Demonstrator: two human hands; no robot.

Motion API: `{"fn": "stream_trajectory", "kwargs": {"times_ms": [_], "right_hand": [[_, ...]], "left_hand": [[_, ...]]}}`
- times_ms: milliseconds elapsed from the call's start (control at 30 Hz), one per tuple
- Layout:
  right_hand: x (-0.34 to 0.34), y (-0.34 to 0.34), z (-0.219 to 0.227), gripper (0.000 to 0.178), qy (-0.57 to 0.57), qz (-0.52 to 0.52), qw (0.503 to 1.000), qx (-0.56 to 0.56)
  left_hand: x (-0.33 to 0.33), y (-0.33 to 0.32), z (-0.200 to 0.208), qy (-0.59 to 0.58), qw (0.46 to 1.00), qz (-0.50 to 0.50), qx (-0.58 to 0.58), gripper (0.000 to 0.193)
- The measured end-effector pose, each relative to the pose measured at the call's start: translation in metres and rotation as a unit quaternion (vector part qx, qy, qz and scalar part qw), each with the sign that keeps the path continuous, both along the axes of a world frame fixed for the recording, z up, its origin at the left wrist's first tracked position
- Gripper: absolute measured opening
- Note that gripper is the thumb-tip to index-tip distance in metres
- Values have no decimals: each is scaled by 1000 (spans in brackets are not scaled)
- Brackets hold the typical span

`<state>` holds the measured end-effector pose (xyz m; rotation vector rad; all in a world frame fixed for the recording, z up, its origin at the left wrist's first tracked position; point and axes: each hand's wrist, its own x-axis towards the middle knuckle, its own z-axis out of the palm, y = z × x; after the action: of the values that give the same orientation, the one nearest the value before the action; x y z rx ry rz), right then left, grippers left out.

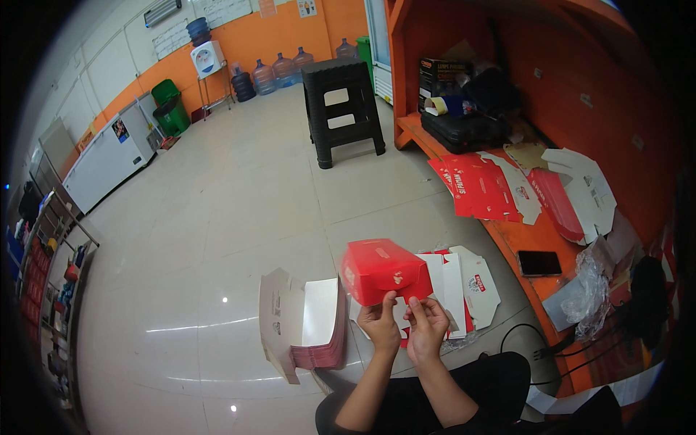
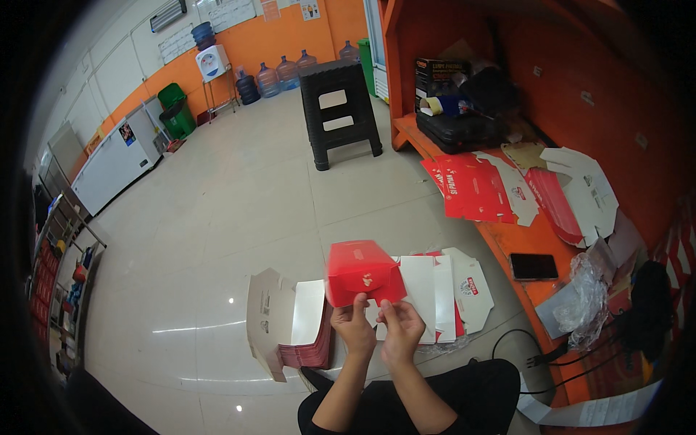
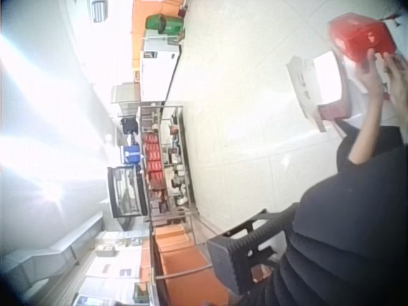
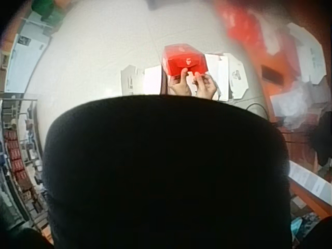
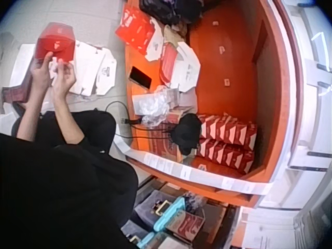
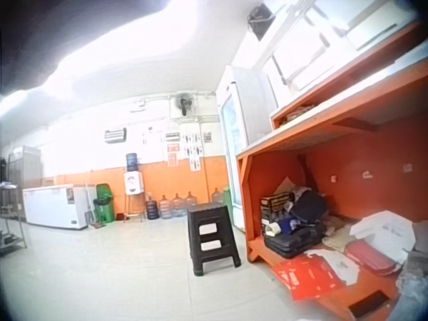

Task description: The person sits on the floor and folds flat red and white cardboard pieces into small boxes. They repeatedly pick up a piece, fold the sides, and place the finished box into a stack on their lap.

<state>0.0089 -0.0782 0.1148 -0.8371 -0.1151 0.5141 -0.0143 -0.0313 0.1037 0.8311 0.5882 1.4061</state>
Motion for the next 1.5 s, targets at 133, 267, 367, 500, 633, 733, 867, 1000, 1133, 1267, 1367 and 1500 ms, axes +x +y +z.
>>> {"fn": "stream_trajectory", "kwargs": {"times_ms": [133, 267, 367, 500, 633, 733, 867, 1000, 1133, 1267, 1367, 1500], "right_hand": [[5, 5, 1, 14, 75, 8, 995, 58], [29, 10, -15, 19, 93, 113, 984, 99], [43, 35, -18, 21, -182, 55, 978, -85], [2, 99, -39, 15, -689, -42, 691, -217], [-61, 132, -77, 29, -752, 187, 533, -340], [-97, 131, -109, 27, -770, 272, 470, -335], [-123, 127, -117, 31, -704, 466, 404, -351], [-93, 114, -99, 42, -683, 495, 431, -322], [-16, 61, -80, 46, -628, 451, 607, -186], [90, -12, -59, 47, -506, 453, 659, -323], [158, -69, -69, 47, -580, 347, 582, -451], [208, -107, -81, 39, -592, 298, 545, -513]], "left_hand": [[7, -3, -17, -17, 995, -94, -31, 14], [14, 8, -55, -75, 980, -179, -39, 31], [31, 9, -99, -25, 986, -155, 48, 56], [42, -5, -195, 347, 889, -234, 185, 77], [25, -32, -171, 645, 544, -297, 448, 67], [28, -36, -182, 620, 558, -249, 492, 51], [32, -26, -184, 614, 572, -266, 474, 23], [27, -21, -188, 580, 611, -260, 473, 21], [40, -18, -192, 637, 496, -330, 490, 17], [36, -23, -206, 558, 648, -82, 512, 20], [38, -5, -158, 607, 587, -321, 429, 27], [36, 9, -131, 509, 754, -289, 299, 29]]}}
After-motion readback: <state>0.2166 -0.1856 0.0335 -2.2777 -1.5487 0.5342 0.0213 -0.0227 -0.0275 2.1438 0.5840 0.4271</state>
